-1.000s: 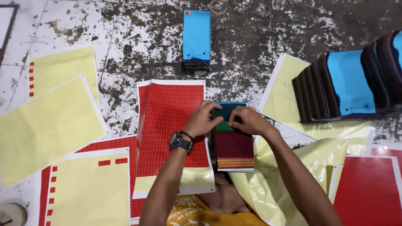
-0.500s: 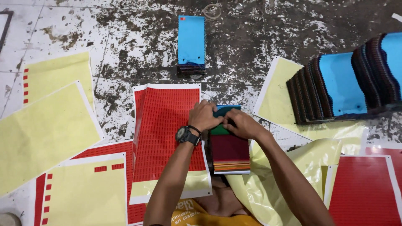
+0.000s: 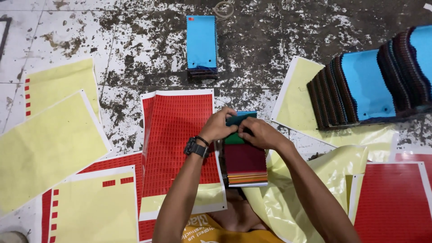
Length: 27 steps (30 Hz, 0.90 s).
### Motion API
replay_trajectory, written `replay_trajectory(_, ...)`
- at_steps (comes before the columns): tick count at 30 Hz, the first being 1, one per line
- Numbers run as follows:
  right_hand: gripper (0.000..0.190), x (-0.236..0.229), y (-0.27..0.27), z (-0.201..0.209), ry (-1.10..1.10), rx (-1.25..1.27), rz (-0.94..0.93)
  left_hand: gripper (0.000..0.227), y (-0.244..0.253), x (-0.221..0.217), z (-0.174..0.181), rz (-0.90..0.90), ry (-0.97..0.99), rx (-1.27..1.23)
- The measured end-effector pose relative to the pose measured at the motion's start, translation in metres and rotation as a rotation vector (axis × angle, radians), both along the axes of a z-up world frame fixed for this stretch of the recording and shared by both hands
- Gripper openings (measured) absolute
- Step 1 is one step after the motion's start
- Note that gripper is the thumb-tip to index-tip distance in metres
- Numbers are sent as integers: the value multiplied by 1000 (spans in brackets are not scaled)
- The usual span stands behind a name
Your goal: Peeling small red adhesive stickers from a sheet and applying them to the edges of various colored material swatches.
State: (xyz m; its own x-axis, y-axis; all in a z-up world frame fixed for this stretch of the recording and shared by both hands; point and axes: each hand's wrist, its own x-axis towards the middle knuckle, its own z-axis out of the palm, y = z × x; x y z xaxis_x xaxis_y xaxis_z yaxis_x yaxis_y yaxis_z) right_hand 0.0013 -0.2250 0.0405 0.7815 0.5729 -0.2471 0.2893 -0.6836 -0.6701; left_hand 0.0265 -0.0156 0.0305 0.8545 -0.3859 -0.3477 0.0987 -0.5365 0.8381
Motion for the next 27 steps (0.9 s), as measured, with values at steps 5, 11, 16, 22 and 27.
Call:
replay_trajectory(5,17,-2,-2,4,-2,13,-10,33,0,-5,-6,2,-140,-59)
replay_trajectory(11,19,-1,1,7,-24,17,-3,28,6,-9,-7,27,-165,20)
replay_trajectory(16,22,1,0,-4,-17,10,-1,28,7,-4,-15,42,-182,9)
replay_trajectory(22,24,2,0,-7,-24,-15,10,38,8,-4,-2,37,-90,-35)
replay_trajectory(27,26,0,1,-3,27,-36,8,41,6,-3,4,-62,-64,-60)
